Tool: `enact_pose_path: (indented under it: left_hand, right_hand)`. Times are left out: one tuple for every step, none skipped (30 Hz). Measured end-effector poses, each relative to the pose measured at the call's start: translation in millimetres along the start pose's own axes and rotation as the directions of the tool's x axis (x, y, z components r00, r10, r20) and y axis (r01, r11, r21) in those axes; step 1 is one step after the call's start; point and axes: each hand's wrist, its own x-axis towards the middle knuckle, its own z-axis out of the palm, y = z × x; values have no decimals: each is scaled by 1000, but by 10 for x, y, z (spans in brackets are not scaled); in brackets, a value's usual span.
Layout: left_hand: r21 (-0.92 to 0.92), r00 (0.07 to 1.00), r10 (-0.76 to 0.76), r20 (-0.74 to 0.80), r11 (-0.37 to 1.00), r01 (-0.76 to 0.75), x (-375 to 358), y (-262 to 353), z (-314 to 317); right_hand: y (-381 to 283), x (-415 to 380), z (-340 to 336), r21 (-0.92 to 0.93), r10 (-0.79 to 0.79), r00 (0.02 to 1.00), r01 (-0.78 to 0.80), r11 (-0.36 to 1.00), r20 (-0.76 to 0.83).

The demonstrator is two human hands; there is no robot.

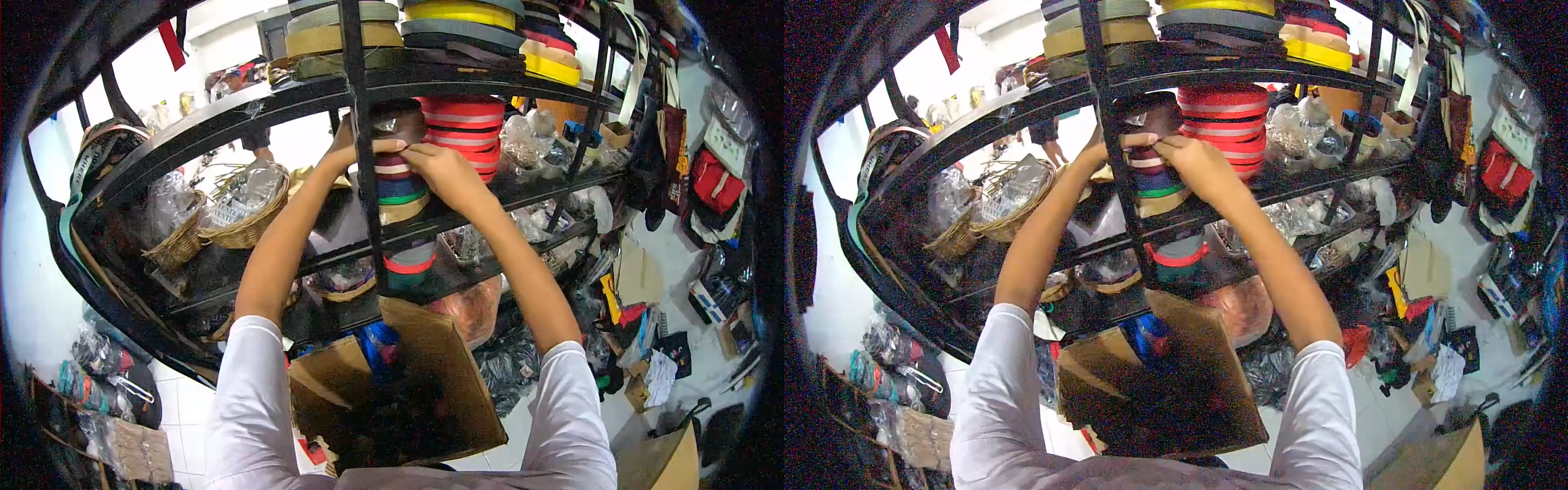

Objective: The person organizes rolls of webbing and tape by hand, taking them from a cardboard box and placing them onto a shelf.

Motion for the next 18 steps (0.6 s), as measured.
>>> enact_pose_path:
  left_hand:
    - [-2, 1000, 1, 1, 1000, -1, 20, -36, 10]
    - [52, 999, 26, 19, 998, -27, 25, -37, 31]
    - [107, 998, 50, 38, 993, -54, 23, -39, 49]
    - [107, 998, 49, 36, 993, -52, 15, -40, 65]
    - [96, 998, 57, 21, 994, -58, -1, -42, 90]
    - [84, 998, 66, 7, 994, -66, -16, -41, 121]
    - [71, 997, 76, -5, 995, -75, -29, -40, 161]
    - [33, 998, 67, -17, 997, -66, -61, -14, 176]
    - [72, 997, 77, -7, 994, -76, -44, -33, 147]
    - [37, 999, 13, 39, 999, -15, -18, -36, 117]
    - [6, 995, -50, 85, 999, 50, 0, -59, 89]
    - [12, 998, -42, 36, 999, 42, -6, -90, 65]
    - [19, 999, -35, -13, 999, 36, -21, -124, 46]
    - [36, 999, -31, -27, 999, 32, -44, -132, 26]
    - [52, 999, -25, -43, 998, 28, -66, -139, 5]
    - [54, 999, 4, -42, 999, -2, -70, -144, -5]
    - [54, 999, 1, -43, 999, 1, -95, -122, -2]
    - [49, 999, 14, -48, 999, -12, -118, -102, -2]
  right_hand:
    - [5, -36, 36, -13, 56, 996, -57, 998, -66]
    - [-47, -80, 24, -69, 77, 986, -88, 994, -148]
    - [-66, -98, 27, -69, 76, 986, -87, 994, -145]
    - [-79, -112, 33, -40, 144, 973, -154, 987, -180]
    - [-87, -127, 47, -9, 214, 954, -221, 975, -212]
    - [-70, -125, 88, 41, 199, 932, -196, 980, -302]
    - [-73, -136, 124, 39, 203, 932, -200, 979, -301]
    - [-76, -151, 160, 130, 291, 904, -262, 956, -313]
    - [-84, -172, 203, 220, 379, 870, -321, 921, -316]
    - [-87, -157, 256, 229, 412, 839, -349, 908, -354]
    - [-86, -154, 278, 175, 353, 845, -308, 935, -401]
    - [-91, -139, 308, 216, 384, 837, -323, 921, -388]
    - [-105, -135, 341, 258, 416, 828, -337, 905, -375]
    - [-141, -131, 325, 182, 412, 823, -370, 911, -391]
    - [-161, -140, 311, 182, 416, 822, -374, 909, -388]
    - [-188, -134, 300, 248, 478, 804, -412, 877, -354]
    - [-195, -133, 310, 311, 535, 785, -447, 839, -314]
    - [-176, -144, 346, 299, 517, 784, -430, 852, -343]
